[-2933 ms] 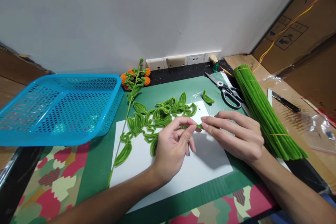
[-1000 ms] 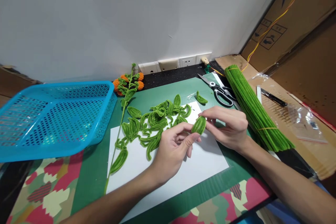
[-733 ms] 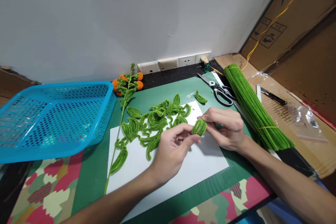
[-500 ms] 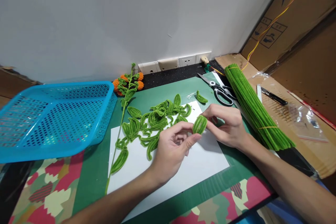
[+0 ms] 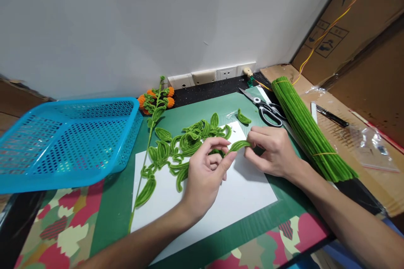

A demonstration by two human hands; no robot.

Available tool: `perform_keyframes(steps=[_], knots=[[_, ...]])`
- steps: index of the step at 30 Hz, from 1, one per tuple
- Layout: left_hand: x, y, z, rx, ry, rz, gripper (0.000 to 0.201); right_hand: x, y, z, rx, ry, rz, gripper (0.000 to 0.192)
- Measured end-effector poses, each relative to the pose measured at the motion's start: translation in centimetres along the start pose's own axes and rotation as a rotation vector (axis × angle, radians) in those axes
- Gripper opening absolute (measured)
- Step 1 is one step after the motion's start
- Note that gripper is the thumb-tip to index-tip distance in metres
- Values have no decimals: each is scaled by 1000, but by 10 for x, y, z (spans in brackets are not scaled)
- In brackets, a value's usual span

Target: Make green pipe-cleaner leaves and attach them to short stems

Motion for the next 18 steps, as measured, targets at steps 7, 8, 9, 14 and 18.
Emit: perform_keyframes(steps=[7,8,9,14,18], knots=[[1,1,0,12,4,-6,26,12,-4,-3,-41,-118,-44,19],[0,1,0,15,8,-3,25,13,-2,-2,-25,-119,-60,17],[-1,2,0,15,12,-3,24,13,-1,-2,-15,-117,-80,16],[-2,2,0,9,8,-14,22,16,3,0,6,-122,-112,27],[-1,4,0,40,-1,-26,24,13,6,1,-20,-74,-100,30]])
Point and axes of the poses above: each hand's wrist, its own z-axis away from the middle knuckle, its own y-axis out of the palm, x = y × z, the point moved 7 cm from there along -z, towards the middle knuckle, and after that the axes turned 8 degrees about -y, right-handed, at the moved point
